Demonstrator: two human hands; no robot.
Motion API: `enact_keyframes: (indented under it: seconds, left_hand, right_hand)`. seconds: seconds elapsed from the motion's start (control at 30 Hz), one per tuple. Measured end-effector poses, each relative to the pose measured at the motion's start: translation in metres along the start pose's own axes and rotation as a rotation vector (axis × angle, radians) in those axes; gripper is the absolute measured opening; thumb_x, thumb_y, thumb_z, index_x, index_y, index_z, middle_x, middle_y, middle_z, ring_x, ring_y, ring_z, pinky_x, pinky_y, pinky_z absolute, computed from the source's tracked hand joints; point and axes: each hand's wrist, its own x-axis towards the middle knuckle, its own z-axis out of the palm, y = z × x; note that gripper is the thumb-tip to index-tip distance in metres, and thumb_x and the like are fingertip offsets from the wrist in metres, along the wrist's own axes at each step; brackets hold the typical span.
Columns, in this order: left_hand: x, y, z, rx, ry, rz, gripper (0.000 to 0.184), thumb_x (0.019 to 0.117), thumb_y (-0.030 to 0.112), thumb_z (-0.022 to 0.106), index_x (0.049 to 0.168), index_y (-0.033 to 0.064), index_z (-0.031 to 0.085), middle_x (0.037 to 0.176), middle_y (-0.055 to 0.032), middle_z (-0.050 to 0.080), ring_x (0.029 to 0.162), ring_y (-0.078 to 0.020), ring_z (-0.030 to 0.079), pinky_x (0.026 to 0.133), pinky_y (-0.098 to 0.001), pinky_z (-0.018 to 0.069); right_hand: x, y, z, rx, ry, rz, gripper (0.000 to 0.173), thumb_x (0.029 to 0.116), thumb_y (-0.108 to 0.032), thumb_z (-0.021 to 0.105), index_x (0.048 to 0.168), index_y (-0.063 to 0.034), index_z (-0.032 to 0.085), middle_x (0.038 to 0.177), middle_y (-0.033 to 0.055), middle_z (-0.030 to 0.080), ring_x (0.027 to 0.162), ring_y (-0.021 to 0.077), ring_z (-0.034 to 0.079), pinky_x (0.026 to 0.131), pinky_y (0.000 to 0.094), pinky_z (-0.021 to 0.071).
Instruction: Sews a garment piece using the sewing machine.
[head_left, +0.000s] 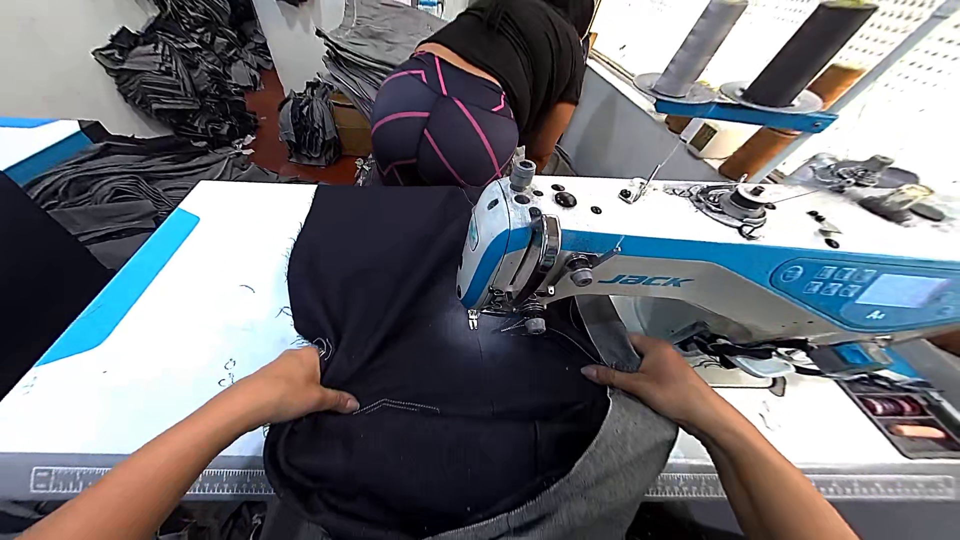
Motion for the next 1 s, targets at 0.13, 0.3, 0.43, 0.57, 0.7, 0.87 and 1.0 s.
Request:
enact_keyframes:
  seconds: [0.13,0.3,0.43,0.57,0.7,0.87,1.0]
  left_hand:
    - [0.020,0.008,-0.006,0.033,0.073,-0.028,0.055,0.0847,0.041,0.084,0.105,-0.0066,0.064,0.096,-0.0200,0.068,0.096,-0.0331,0.067,0.088,-0.0527,0.0521]
    - [0.033,0.014,-0.013,0.080,0.083,-0.042,0.052,0.0848,0.039,0.085,0.101,-0.0066,0.064,0.094,-0.0204,0.067,0.094,-0.0343,0.067,0.086,-0.0536,0.0523]
    - [0.036,0.015,-0.013,0.113,0.068,-0.030,0.053,0.0851,0.039,0.084,0.101,-0.0069,0.064,0.093,-0.0198,0.067,0.093,-0.0340,0.067,0.085,-0.0530,0.0522]
    - [0.040,0.015,-0.012,0.143,0.075,-0.019,0.052,0.0845,0.041,0.084,0.099,-0.0059,0.065,0.092,-0.0195,0.067,0.092,-0.0338,0.067,0.084,-0.0532,0.0526]
    - [0.043,0.020,-0.016,0.142,0.090,-0.017,0.052,0.0869,0.039,0.083,0.099,-0.0081,0.064,0.094,-0.0222,0.066,0.094,-0.0371,0.066,0.085,-0.0555,0.0513]
    - [0.054,0.027,-0.025,0.159,0.106,-0.017,0.053,0.0887,0.040,0.081,0.099,-0.0092,0.064,0.099,-0.0250,0.065,0.099,-0.0398,0.065,0.087,-0.0585,0.0509]
    - [0.050,0.028,-0.027,0.235,0.111,-0.027,0.055,0.0906,0.045,0.077,0.095,-0.0075,0.065,0.099,-0.0243,0.066,0.099,-0.0407,0.066,0.086,-0.0586,0.0509]
  right_hand:
    - [0.025,-0.009,0.002,0.007,0.018,0.014,0.032,0.0817,-0.008,0.086,0.107,0.0021,0.069,0.089,0.0156,0.070,0.082,0.0245,0.068,0.079,0.0490,0.0552]
    - [0.041,-0.011,0.002,-0.014,0.042,0.041,0.038,0.0817,-0.013,0.087,0.112,0.0003,0.069,0.096,0.0169,0.071,0.089,0.0273,0.068,0.083,0.0530,0.0540]
    - [0.039,-0.009,0.003,-0.006,0.061,0.030,0.038,0.0806,-0.013,0.088,0.111,-0.0002,0.069,0.094,0.0160,0.071,0.088,0.0260,0.068,0.082,0.0519,0.0539]
    - [0.040,-0.009,0.004,0.021,0.061,0.029,0.037,0.0802,-0.010,0.087,0.111,-0.0004,0.069,0.093,0.0149,0.071,0.086,0.0239,0.069,0.081,0.0499,0.0549]
    - [0.051,-0.009,0.006,0.020,0.067,0.047,0.039,0.0802,-0.010,0.087,0.112,0.0014,0.068,0.098,0.0187,0.070,0.092,0.0277,0.067,0.085,0.0530,0.0529]
    - [0.076,-0.016,0.008,-0.047,0.076,0.019,0.037,0.0849,-0.015,0.084,0.113,0.0040,0.070,0.105,0.0223,0.070,0.102,0.0324,0.065,0.094,0.0577,0.0480]
    - [0.084,-0.010,0.005,-0.192,0.085,-0.047,0.036,0.0852,-0.023,0.085,0.109,0.0017,0.072,0.104,0.0223,0.071,0.104,0.0350,0.065,0.094,0.0612,0.0469]
